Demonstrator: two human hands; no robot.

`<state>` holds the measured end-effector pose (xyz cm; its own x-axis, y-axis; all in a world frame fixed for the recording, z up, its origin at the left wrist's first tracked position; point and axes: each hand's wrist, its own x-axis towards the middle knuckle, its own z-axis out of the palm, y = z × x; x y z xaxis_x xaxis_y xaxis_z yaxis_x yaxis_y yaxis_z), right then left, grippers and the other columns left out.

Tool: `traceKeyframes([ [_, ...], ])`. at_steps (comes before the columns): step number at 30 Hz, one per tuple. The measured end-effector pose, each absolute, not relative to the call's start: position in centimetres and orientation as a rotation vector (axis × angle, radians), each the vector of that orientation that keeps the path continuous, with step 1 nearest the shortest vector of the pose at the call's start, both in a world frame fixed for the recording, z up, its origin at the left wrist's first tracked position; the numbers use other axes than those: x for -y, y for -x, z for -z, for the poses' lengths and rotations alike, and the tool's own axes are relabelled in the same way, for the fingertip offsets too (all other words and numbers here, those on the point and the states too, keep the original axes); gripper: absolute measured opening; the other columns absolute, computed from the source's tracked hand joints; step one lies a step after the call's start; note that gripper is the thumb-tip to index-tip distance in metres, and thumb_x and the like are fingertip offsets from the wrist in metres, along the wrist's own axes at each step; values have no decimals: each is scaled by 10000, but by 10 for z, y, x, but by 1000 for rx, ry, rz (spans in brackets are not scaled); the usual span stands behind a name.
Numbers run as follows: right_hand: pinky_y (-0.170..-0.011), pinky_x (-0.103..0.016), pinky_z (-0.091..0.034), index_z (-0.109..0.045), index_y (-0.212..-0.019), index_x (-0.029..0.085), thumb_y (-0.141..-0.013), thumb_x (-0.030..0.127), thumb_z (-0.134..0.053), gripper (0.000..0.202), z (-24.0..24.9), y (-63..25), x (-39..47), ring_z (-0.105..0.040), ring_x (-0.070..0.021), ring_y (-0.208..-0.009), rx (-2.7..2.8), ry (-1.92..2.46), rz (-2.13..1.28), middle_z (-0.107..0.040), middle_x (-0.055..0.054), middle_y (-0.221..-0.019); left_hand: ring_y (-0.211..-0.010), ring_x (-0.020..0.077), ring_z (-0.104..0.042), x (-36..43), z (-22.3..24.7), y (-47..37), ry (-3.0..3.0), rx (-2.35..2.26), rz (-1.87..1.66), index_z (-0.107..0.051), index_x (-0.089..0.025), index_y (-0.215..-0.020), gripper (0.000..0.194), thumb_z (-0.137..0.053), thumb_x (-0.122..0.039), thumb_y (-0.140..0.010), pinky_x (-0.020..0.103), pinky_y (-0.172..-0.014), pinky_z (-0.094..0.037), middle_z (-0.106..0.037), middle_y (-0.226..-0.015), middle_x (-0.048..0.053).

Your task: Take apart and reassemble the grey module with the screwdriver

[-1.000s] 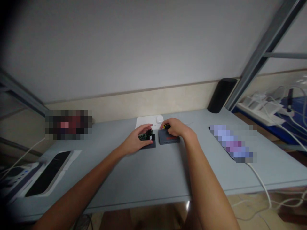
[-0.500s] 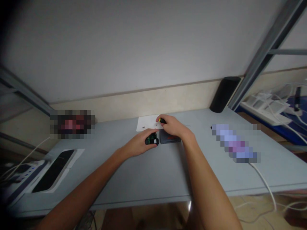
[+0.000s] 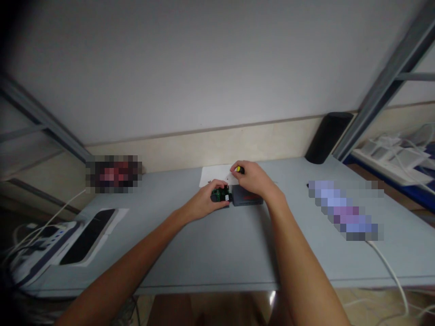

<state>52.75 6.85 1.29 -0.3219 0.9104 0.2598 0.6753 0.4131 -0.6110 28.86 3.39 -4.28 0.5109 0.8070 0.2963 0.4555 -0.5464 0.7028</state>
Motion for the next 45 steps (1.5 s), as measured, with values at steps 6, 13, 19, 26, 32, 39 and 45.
traceKeyframes([
  [6, -868, -310, -508, -800, -1101, 160, -967, 232, -597, 254, -6, -541, -78, -704, -220, -890, 1940, 1446, -446, -820, -106, -1042, -1297, 269, -655, -21, 37, -294, -2436, -842, -832, -582, -221, -1180, 300, -781, -342, -991, 452, -1140, -524, -666, -1433, 142],
  [13, -969, -364, -505, -809, -1081, 197, -900, 168, -571, 301, -20, -539, -71, -704, -273, -1020, 1718, 1383, -156, -796, -124, -1140, -1343, 310, -670, 47, 56, -292, -2763, -730, -637, -612, -196, -1214, 327, -716, -452, -1040, 474, -1163, -539, -691, -1412, 178],
  [19, -834, -315, -506, -822, -1059, 208, -904, 178, -625, 252, -23, -533, -62, -691, -217, -838, 2061, 1360, -484, -806, -69, -973, -1359, 297, -662, 59, 69, -287, -2615, -891, -663, -594, -215, -1222, 335, -748, -435, -1022, 472, -1174, -545, -678, -1450, 155],
  [26, -929, -337, -559, -756, -1355, 235, -789, 288, -889, 583, 3, -542, -71, -724, -253, -1027, 2358, 1570, -653, -707, -142, -1308, -1443, 302, -582, 49, 61, -294, -2525, -953, -703, -588, -230, -1330, 377, -717, -435, -1041, 499, -1210, -513, -638, -1482, 148],
  [32, -886, -314, -582, -739, -1366, 238, -793, 150, -802, 583, 3, -567, -72, -751, -244, -995, 2328, 1649, -944, -790, -92, -1204, -1212, 277, -650, 31, 36, -262, -2514, -1245, -976, -615, -213, -1266, 215, -532, -326, -1103, 465, -1083, -533, -703, -1266, 124],
  [39, -842, -288, -582, -796, -1252, 220, -769, 133, -788, 491, 1, -591, -76, -762, -228, -942, 2285, 1695, -909, -828, -65, -1116, -668, 171, -558, -5, 47, -222, -2191, -1514, -700, -599, -223, -1241, 269, -544, -416, -1061, 297, -663, -414, -528, -741, -54],
  [45, -901, -325, -586, -785, -1263, 224, -827, 214, -814, 437, -4, -566, -72, -752, -238, -955, 2280, 1539, -871, -816, -93, -1187, -681, 190, -585, -5, 48, -225, -2287, -1559, -619, -586, -231, -1266, 277, -553, -393, -1044, 315, -682, -427, -551, -759, -44],
])
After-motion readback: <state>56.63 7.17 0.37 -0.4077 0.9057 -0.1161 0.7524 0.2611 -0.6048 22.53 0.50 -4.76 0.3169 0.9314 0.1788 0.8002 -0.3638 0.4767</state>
